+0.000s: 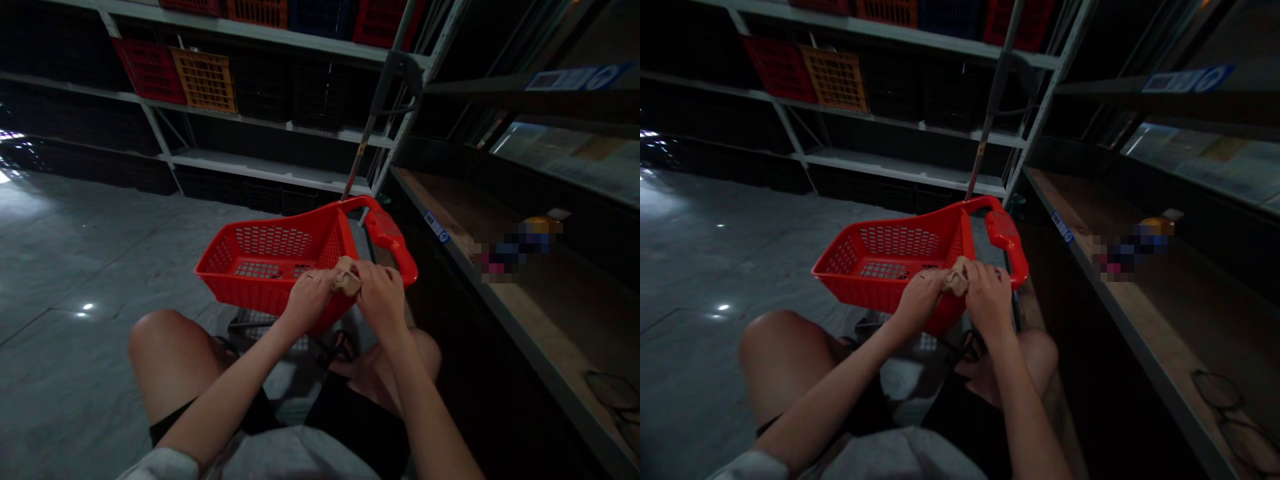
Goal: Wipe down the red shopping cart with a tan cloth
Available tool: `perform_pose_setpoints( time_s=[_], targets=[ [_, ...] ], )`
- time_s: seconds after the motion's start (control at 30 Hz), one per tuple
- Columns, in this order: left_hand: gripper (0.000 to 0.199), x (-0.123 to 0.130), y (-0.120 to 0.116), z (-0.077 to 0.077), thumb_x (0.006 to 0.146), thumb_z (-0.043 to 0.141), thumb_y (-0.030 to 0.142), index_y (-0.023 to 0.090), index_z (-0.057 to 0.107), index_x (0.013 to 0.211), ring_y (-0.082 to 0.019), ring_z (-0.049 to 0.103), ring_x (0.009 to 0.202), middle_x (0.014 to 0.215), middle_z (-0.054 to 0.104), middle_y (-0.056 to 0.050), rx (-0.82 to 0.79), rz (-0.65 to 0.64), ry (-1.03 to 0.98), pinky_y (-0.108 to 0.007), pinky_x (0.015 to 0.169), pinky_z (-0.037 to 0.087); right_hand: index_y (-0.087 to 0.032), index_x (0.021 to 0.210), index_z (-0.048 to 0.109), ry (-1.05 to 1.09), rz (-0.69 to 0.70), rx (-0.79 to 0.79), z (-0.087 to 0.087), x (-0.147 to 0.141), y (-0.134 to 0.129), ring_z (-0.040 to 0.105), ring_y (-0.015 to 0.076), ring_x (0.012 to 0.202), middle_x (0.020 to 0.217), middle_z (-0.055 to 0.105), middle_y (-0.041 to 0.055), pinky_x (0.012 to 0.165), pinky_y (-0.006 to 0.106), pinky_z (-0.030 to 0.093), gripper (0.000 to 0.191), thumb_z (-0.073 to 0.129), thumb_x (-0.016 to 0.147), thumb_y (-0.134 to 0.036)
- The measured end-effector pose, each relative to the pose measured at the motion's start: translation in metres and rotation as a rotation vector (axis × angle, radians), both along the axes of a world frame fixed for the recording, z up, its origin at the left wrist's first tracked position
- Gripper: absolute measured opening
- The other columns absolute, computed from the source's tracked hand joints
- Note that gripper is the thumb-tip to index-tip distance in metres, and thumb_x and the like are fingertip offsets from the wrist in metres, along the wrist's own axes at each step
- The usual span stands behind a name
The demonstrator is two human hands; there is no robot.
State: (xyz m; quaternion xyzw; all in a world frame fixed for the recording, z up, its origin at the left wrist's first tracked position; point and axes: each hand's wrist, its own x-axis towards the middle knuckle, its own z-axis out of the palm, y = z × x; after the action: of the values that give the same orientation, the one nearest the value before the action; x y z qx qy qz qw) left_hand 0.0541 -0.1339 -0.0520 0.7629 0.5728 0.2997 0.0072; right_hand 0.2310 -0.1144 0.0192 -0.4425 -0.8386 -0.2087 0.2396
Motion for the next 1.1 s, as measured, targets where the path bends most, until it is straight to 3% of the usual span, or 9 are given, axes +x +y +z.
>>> perform_pose_setpoints(
  time_s=[0.1,0.2,0.3,0.43,0.57,0.67,0.77,0.97,1.1],
  targets=[
    [0.037,-0.074,-0.024,-0.019,0.097,0.046,0.016,0.022,0.06,0.131,-0.031,0.065,0.118,0.126,0.071,-0.013,-0.074,0.164,0.049,-0.045,0.106,0.051,-0.019,0.112,0.067,0.015,0.01,-0.013,-0.008,-0.002,0.006,0.06,0.0236,0.096,0.108,0.078,0.0058,0.095,0.042,0.027,0.025,0.052,0.094,-0.013],
    [0.033,-0.145,-0.051,-0.021,0.096,0.045,0.017,0.023,0.063,0.123,-0.034,0.064,0.12,0.123,0.071,-0.013,-0.103,0.303,0.069,-0.051,0.11,0.047,-0.02,0.103,0.069,0.017,0.018,-0.013,-0.01,0.001,0.012,0.059,0.0235,0.094,0.107,0.079,0.0055,0.092,0.042,0.026,0.02,0.052,0.094,-0.014],
    [0.024,-0.167,-0.058,-0.013,0.098,0.043,0.022,0.023,0.064,0.11,-0.033,0.066,0.113,0.114,0.072,-0.014,-0.137,0.384,0.064,-0.051,0.106,0.048,-0.02,0.098,0.069,0.037,0.019,-0.035,-0.008,-0.002,0.014,0.058,0.0229,0.093,0.103,0.078,0.0049,0.091,0.041,0.025,0.019,0.051,0.093,-0.013],
    [0.022,-0.087,-0.028,0.003,0.102,0.045,0.032,0.021,0.064,0.107,-0.031,0.07,0.095,0.101,0.073,-0.015,-0.142,0.287,0.039,-0.043,0.084,0.055,-0.02,0.092,0.068,0.037,0.006,-0.075,-0.007,-0.011,0.012,0.057,0.0226,0.089,0.091,0.075,0.0044,0.089,0.04,0.025,0.019,0.05,0.091,-0.012],
    [0.032,0.024,0.002,0.021,0.103,0.044,0.031,0.02,0.057,0.131,-0.026,0.065,0.118,0.131,0.067,-0.013,-0.021,0.087,-0.044,-0.04,0.101,0.052,-0.02,0.095,0.067,0.003,0.007,-0.09,-0.009,-0.006,0.016,0.055,0.023,0.09,0.091,0.074,0.0052,0.088,0.039,0.026,0.018,0.05,0.094,-0.014],
    [0.036,0.04,0.008,0.021,0.103,0.041,0.025,0.018,0.054,0.136,-0.027,0.063,0.121,0.136,0.065,-0.015,0.015,-0.029,-0.069,-0.042,0.103,0.051,-0.02,0.095,0.067,-0.006,-0.003,-0.111,-0.011,0.004,0.02,0.055,0.0229,0.092,0.093,0.075,0.0052,0.087,0.038,0.025,0.018,0.05,0.093,-0.014],
    [0.038,-0.011,-0.001,0.002,0.102,0.044,0.023,0.021,0.053,0.139,-0.028,0.064,0.12,0.134,0.067,-0.013,-0.043,-0.043,0.001,-0.045,0.103,0.051,-0.021,0.099,0.068,0.007,0.026,-0.117,-0.011,0.008,0.024,0.056,0.0234,0.097,0.1,0.077,0.0042,0.088,0.039,0.025,0.02,0.05,0.094,-0.015],
    [0.028,-0.169,-0.057,-0.027,0.098,0.046,0.027,0.029,0.062,0.12,-0.033,0.065,0.116,0.121,0.071,-0.011,-0.138,0.279,0.098,-0.054,0.106,0.046,-0.022,0.095,0.069,0.081,0.03,-0.095,-0.013,0.006,0.034,0.055,0.0241,0.097,0.101,0.079,0.003,0.089,0.04,0.024,0.025,0.045,0.095,-0.015],
    [0.02,-0.192,-0.072,-0.016,0.098,0.047,0.026,0.026,0.062,0.111,-0.034,0.067,0.112,0.114,0.072,-0.01,-0.174,0.389,0.164,-0.056,0.107,0.045,-0.022,0.092,0.068,0.102,0.019,-0.107,-0.014,0.002,0.041,0.056,0.0249,0.096,0.098,0.079,0.003,0.089,0.041,0.023,0.023,0.046,0.093,-0.015]
  ],
)
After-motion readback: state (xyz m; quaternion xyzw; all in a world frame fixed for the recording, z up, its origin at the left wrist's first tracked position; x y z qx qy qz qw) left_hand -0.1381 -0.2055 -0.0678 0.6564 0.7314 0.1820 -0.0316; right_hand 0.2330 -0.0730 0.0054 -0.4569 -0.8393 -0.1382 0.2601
